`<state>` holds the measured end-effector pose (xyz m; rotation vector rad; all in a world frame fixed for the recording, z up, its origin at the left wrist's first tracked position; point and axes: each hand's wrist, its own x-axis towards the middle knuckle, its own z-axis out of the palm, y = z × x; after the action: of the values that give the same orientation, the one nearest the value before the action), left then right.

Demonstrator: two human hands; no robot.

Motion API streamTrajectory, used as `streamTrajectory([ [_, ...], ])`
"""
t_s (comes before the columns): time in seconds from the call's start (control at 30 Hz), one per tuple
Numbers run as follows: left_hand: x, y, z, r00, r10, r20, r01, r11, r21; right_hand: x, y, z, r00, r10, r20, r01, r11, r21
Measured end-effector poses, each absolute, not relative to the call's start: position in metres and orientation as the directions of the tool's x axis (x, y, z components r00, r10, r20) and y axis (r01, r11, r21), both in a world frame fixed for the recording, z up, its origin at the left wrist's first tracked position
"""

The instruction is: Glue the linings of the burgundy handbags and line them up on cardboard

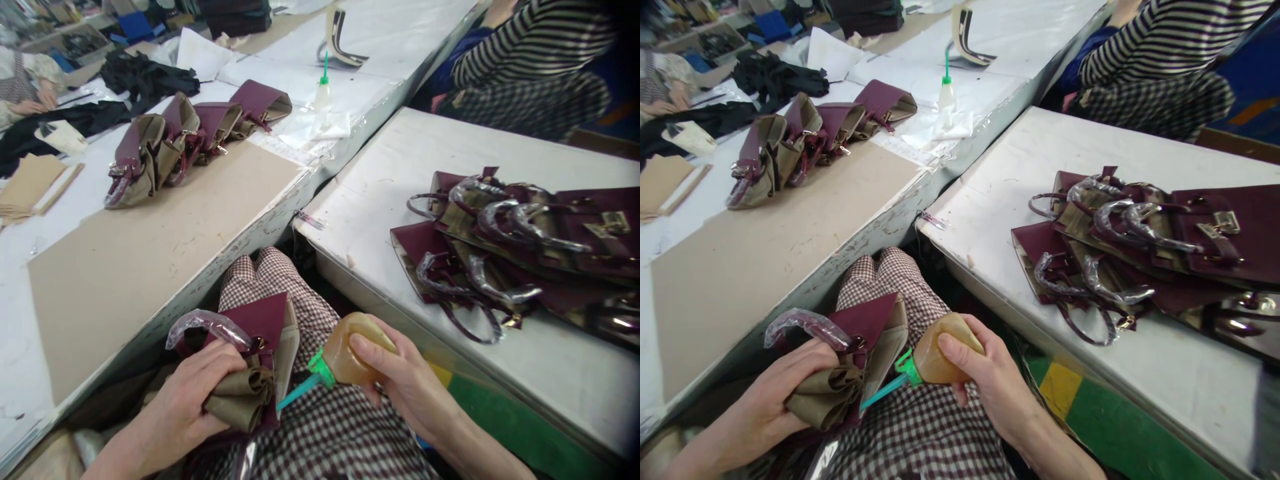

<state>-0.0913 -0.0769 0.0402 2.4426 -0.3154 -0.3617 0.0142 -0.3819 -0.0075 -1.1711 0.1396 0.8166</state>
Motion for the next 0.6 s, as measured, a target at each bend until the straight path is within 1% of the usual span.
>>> streamTrajectory([
  [0.13,-0.091,-0.077,0.041,0.916,-0.311,-0.254,-0.051,-0.717,0.696,0.014,-0.38,-0.009,0.725,0.459,-0.513,-0.647,0.202,-0.735],
  [0.2,-0.09,-0.077,0.041,0.923,-0.307,-0.234,-0.052,-0.699,0.713,0.013,-0.38,-0.012,0.724,0.445,-0.527,-0.654,0.203,-0.728],
  [0.3,-0.088,-0.079,0.04,0.948,-0.28,-0.152,-0.094,-0.701,0.707,0.01,-0.38,-0.017,0.721,0.429,-0.544,-0.66,0.188,-0.727],
  [0.4,-0.089,-0.082,0.038,0.97,-0.231,-0.071,-0.128,-0.738,0.663,0.006,-0.38,-0.021,0.716,0.424,-0.555,-0.668,0.186,-0.72],
  [0.47,-0.089,-0.084,0.037,0.974,-0.227,-0.009,-0.175,-0.773,0.61,0.005,-0.381,-0.022,0.705,0.429,-0.565,-0.681,0.189,-0.707],
  [0.6,-0.09,-0.084,0.038,0.944,-0.31,0.111,-0.326,-0.83,0.454,0.008,-0.385,-0.023,0.669,0.487,-0.562,-0.712,0.203,-0.672],
])
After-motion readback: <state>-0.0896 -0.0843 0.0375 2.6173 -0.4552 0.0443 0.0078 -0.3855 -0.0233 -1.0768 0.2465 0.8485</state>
